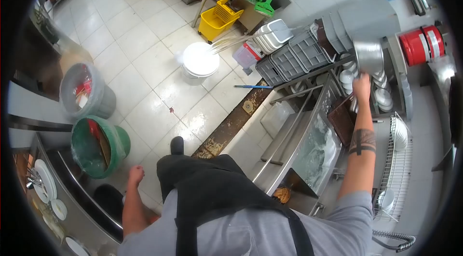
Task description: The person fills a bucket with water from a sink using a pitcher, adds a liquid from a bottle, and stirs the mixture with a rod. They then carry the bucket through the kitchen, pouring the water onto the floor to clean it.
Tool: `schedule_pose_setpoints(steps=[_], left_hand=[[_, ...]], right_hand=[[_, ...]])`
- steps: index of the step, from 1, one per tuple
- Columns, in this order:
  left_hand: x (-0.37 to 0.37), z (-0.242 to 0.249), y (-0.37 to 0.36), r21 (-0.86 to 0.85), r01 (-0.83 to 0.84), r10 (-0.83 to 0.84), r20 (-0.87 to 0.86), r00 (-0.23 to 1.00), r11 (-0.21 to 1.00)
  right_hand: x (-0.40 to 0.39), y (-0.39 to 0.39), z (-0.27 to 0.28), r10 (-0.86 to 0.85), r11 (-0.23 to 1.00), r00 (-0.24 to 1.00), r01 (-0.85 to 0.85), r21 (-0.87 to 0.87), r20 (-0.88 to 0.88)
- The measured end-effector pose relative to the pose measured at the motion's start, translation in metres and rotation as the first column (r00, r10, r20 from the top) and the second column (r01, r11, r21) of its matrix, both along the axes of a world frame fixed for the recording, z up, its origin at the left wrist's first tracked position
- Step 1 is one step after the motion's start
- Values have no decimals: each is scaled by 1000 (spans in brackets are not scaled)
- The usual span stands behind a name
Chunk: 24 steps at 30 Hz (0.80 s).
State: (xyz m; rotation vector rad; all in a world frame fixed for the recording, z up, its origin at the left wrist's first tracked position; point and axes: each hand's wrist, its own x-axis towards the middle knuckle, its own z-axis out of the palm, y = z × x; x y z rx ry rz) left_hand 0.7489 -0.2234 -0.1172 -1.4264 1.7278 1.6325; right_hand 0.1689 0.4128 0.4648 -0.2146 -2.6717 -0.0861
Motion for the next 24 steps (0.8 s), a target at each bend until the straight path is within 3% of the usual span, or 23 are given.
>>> schedule_pose_setpoints(steps=[1,2,3,5,6,7,8,9,10,11,13,14,15,16,17,18,19,21,23,24], left_hand=[[-3,-5,1,31,-39,40,-22,999,999],[-7,-6,4,25,-37,38,-22,999,999],[-9,-5,7,-4,-18,17,-15,1000,1000],[-10,6,11,-52,-4,4,2,1000,999],[-12,18,15,-47,68,-67,22,998,997],[-14,31,19,-44,138,-136,44,990,989],[-16,44,24,-69,133,-129,58,990,989],[-19,54,27,-107,271,-258,122,958,957],[-23,64,31,-132,407,-379,193,905,904],[-30,75,34,-152,410,-375,212,902,899],[-39,90,40,-333,691,-641,263,721,642],[-38,71,31,-254,685,-636,256,728,683],[-40,79,28,-262,693,-636,277,721,672],[-53,85,29,-323,705,-675,219,705,631],[-68,88,34,-382,706,-713,153,684,596],[-83,94,39,-385,706,-713,154,685,595],[-98,105,44,-365,693,-697,148,702,621],[-123,118,57,-349,666,-665,142,733,660],[-140,130,64,-473,725,-794,82,602,501],[-145,131,67,-477,721,-791,82,606,503]], right_hand=[[17,44,-19,-53,997,998,55,-52,45],[34,97,-45,-90,996,992,90,11,87],[59,141,-74,-232,972,960,234,9,160],[130,198,-127,-355,931,896,363,21,267],[158,260,-172,-393,912,843,409,35,367],[187,303,-211,-395,918,770,350,186,502],[212,344,-258,-479,875,646,401,270,594],[232,339,-269,-520,853,239,99,512,820],[256,356,-305,-502,863,239,195,466,831],[278,373,-351,-487,861,237,291,417,840],[296,386,-439,-373,799,164,558,226,913],[296,341,-426,-326,438,266,893,-104,907],[292,318,-430,-308,429,254,897,-105,917],[291,300,-433,-91,84,468,883,-461,879],[290,293,-432,20,-321,699,681,-658,715],[293,311,-450,188,-716,807,503,-483,560],[296,306,-445,191,-715,808,504,-485,558],[302,278,-417,-166,-894,935,-9,-448,312],[305,257,-380,-185,-953,961,-124,-275,208],[303,258,-372,-142,-951,984,-106,-292,106]])
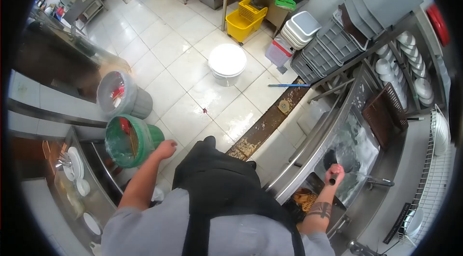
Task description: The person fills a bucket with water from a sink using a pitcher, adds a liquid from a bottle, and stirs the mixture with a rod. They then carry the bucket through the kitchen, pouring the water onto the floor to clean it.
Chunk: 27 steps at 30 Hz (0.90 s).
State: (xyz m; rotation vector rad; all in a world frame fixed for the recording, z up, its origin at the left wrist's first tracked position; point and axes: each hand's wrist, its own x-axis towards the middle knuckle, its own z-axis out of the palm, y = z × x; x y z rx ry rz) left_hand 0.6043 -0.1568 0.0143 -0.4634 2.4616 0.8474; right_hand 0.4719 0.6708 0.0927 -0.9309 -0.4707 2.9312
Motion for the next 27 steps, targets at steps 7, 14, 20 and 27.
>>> schedule_pose_setpoints(steps=[7,14,20,27], left_hand=[[14,-28,-16,90,-31,28,41,999,995],[111,-112,-62,32,-212,207,112,972,977],[191,-156,-72,198,-662,592,319,741,722],[242,-182,-46,155,-743,678,322,661,651]], right_hand=[[-71,-33,133,263,961,918,-224,160,-296],[-186,-131,280,562,762,814,-439,475,-148],[-260,-250,337,627,585,773,-548,598,95],[-347,-339,340,568,270,709,-640,719,418]])
